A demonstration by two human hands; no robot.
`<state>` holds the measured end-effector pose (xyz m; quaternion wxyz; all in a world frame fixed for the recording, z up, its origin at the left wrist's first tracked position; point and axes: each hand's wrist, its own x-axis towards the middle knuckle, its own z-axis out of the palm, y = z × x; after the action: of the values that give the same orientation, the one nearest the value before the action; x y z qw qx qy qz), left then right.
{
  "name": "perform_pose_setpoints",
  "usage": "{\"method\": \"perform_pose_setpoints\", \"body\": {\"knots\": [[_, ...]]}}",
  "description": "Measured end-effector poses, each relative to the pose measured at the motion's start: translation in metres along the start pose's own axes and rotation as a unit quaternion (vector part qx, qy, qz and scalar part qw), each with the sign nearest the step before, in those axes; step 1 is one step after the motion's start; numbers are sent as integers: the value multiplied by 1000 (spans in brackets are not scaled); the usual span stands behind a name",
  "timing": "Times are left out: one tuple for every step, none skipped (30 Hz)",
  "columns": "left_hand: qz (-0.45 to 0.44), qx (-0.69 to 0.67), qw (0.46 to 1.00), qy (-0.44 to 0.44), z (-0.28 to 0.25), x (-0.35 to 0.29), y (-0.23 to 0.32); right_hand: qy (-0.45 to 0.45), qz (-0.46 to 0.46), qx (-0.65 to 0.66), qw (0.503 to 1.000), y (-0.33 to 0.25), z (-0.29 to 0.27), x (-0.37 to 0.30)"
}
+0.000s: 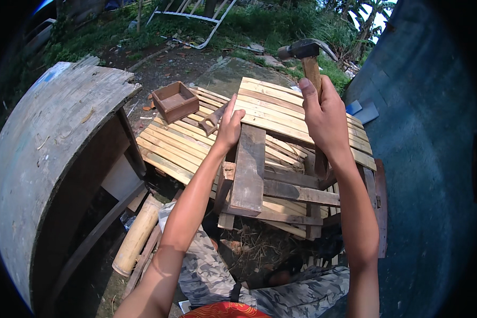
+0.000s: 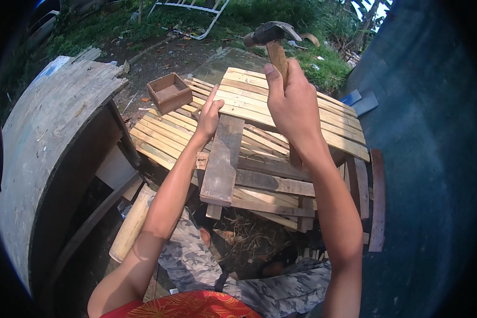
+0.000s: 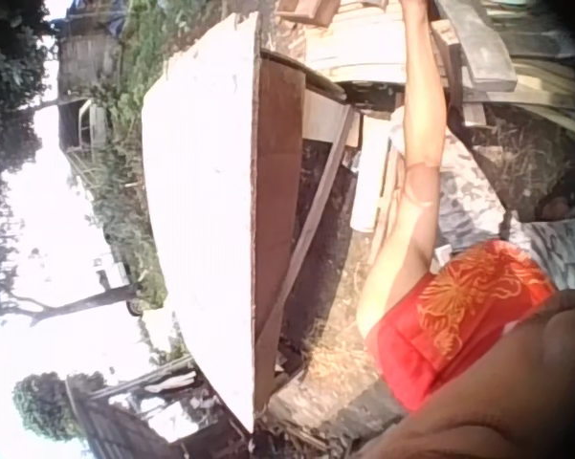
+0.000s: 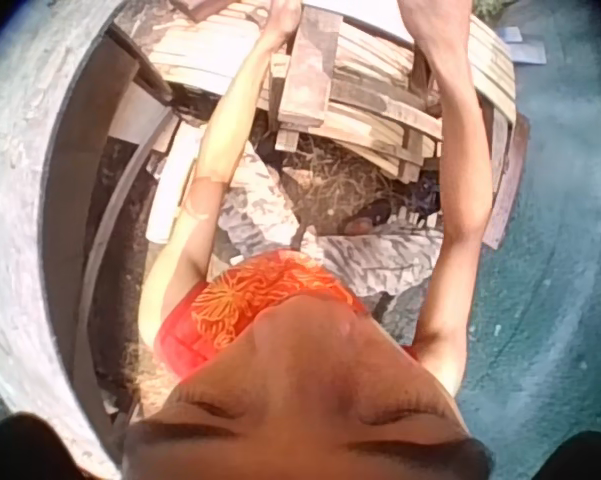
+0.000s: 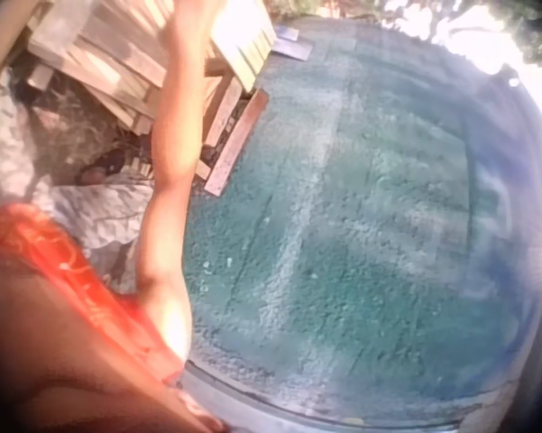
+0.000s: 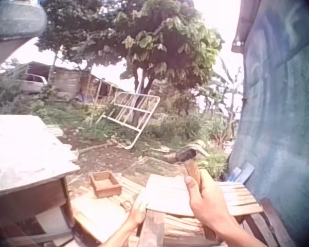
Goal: The person assembles a wooden structure by placing thin wooden slats onto a frame and securing them with nails using a hammer. The person repeatedly picks up slats, positions them, and hammers nails to attach them.
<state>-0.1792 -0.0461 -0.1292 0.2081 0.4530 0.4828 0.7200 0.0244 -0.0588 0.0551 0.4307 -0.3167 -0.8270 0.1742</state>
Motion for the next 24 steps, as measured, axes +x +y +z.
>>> {"method": "perform_pose_setpoints", "body": {"knots": [[-4, 12, 1000, 4, 1, 0, 0, -34, 31, -15, 999, 1, 3, -4], [-4, 3, 1000, 3, 1, 1, 1, -46, 33, -25, 998, 2, 12, -11], [-13, -7, 1000, 2, 1, 1, 2, -69, 51, -42, 995, 3, 20, -18], [-28, -16, 999, 4, 2, -2, 2, -298, 73, -212, 928, 6, 21, -19], [-45, -3, 999, 3, 1, -2, 3, -299, 94, -197, 929, 7, 24, -22], [-46, -10, 999, 0, 2, -4, 3, -278, 69, -186, 940, 9, 21, -20], [-42, -18, 999, 1, 2, -2, 3, -260, 84, -212, 938, 9, 18, -16], [-35, -26, 999, 0, 2, -1, 3, -225, 81, -162, 958, 9, 11, -11], [-29, -34, 999, -1, 3, -1, 3, -183, 68, -151, 969, 8, 5, -5], [-35, -41, 999, -2, 3, 0, 3, -119, 57, -107, 986, 6, 0, -2], [-25, -32, 999, 0, 3, 0, 3, -49, 2, -41, 998, 5, -3, 0], [-26, -21, 999, 1, 2, -1, 4, -4, -10, -16, 1000, 3, -2, -1], [-35, -6, 999, 3, 2, -1, 5, -6, 16, 3, 1000, 4, 1, -2], [-30, -32, 999, -4, 2, -1, 6, 8, 20, 26, 999, 4, 9, -7], [-35, -56, 998, -9, 2, -2, 8, 13, 18, 47, 999, 6, 19, -13], [-43, -84, 995, -15, 3, -4, 9, -84, 31, -77, 993, 9, 25, -15], [-42, -65, 997, -6, 4, -7, 10, -301, 61, -231, 923, 14, 29, -15], [-41, -46, 998, 3, 4, -8, 12, -281, 57, -213, 934, 19, 28, -11], [-25, -26, 999, 6, 4, -8, 13, -267, 101, -220, 933, 24, 23, -5], [-18, 7, 1000, 23, 4, -7, 14, -248, 119, -163, 948, 27, 18, 0], [-41, 2, 999, 15, 4, -5, 15, -187, 71, -176, 964, 28, 12, 7], [-26, -10, 1000, 14, 5, -7, 14, -132, 76, -123, 981, 28, 8, 9], [-22, -18, 999, 16, 5, -6, 13, -80, 87, -71, 990, 26, 5, 11], [-29, -24, 999, 14, 4, -6, 12, -45, 78, -29, 995, 22, 6, 9]]}}
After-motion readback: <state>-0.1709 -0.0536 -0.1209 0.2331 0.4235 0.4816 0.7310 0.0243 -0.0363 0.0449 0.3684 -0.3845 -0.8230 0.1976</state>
